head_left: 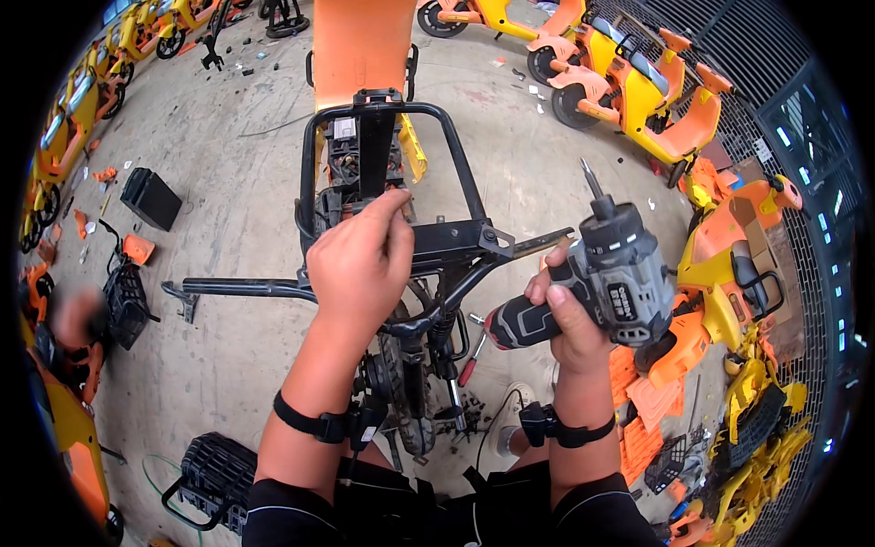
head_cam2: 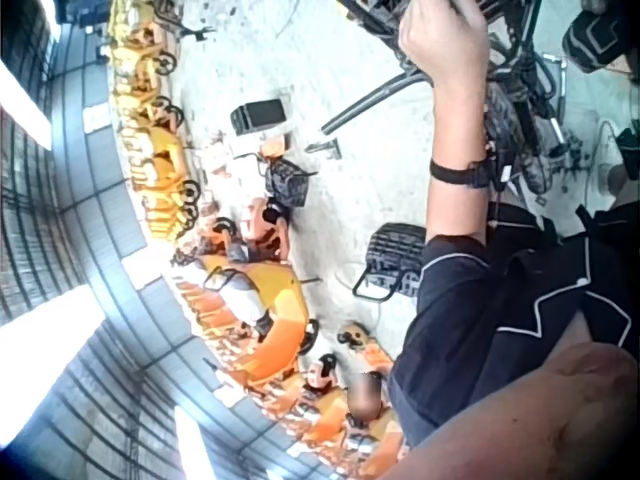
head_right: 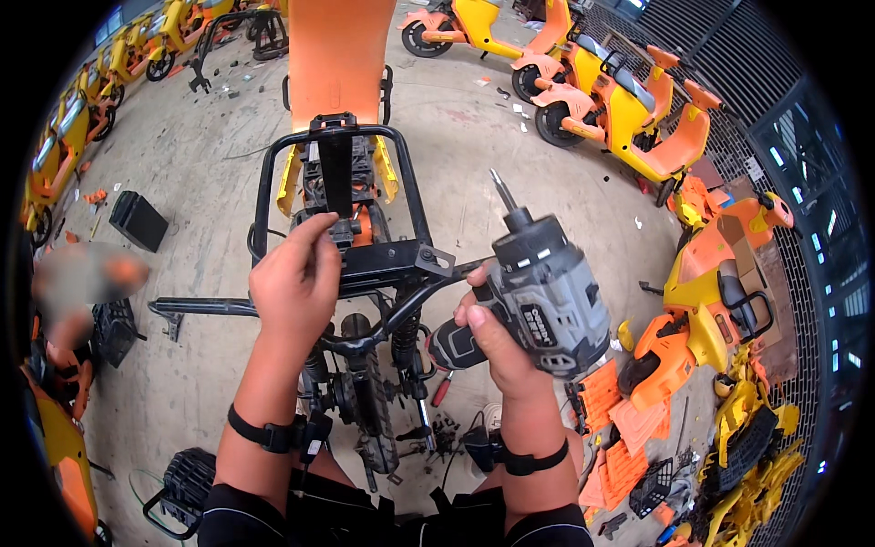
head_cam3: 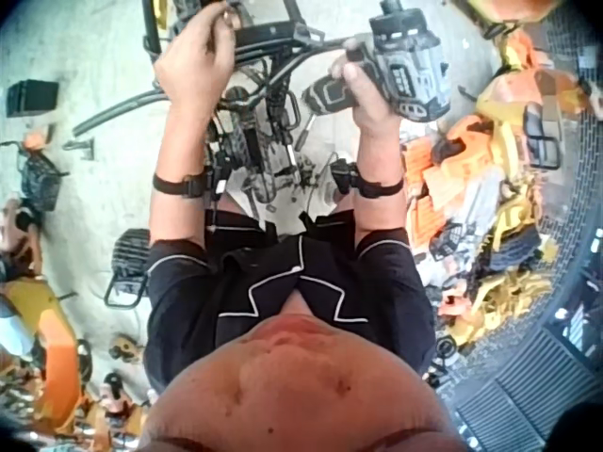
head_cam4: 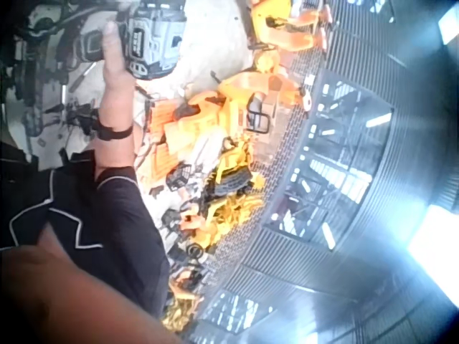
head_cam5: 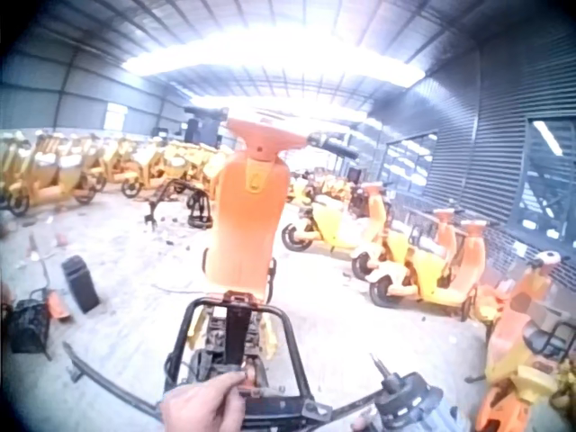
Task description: The person uses a cordless impact driver to secure a metal bracket onto the handlebar stem of an electric scooter. They align the bracket, drive in multiple screws, and then attach a small plastic component to the assembly.
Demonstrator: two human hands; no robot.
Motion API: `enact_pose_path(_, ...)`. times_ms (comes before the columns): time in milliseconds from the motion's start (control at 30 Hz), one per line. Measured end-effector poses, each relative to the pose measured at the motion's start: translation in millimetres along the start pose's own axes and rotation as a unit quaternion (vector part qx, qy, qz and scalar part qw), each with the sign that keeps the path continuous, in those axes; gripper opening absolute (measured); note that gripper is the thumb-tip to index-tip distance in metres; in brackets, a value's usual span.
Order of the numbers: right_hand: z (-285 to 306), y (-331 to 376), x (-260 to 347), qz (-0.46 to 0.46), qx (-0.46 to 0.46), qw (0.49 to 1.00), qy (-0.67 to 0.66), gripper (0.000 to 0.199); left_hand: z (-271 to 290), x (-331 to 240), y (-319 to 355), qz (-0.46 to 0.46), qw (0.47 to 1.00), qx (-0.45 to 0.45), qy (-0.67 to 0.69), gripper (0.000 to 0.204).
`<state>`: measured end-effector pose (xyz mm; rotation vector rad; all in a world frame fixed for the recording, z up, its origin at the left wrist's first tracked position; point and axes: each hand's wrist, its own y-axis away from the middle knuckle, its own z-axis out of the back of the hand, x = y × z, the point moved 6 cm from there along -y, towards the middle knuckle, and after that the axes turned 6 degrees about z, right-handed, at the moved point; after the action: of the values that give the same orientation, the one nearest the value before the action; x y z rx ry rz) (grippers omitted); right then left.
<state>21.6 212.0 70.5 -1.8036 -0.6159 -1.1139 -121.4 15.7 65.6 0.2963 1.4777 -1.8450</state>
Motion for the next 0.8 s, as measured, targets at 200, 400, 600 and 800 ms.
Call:
enact_pose_path(200,3,-60,15,0.181,-0.133,0.95,0.217,0.034,-5,4,-3,0.113,0.989,0.088,-0.041,0.012)
enact_pose_path(400,-21,-38,19,0.037,0.002,0.997,0.064,0.047,-8,7,-2,0.126,0.984,0.113,-0.048,0.011)
enact_pose_path(600,4,-52,21,0.101,-0.14,0.966,0.191,0.043,-9,9,-1,0.124,0.985,0.116,-0.039,0.012)
enact_pose_path(800,-16,-46,-1,0.111,-0.093,0.968,0.206,0.042,-8,7,-4,0.117,0.985,0.111,-0.059,0.012)
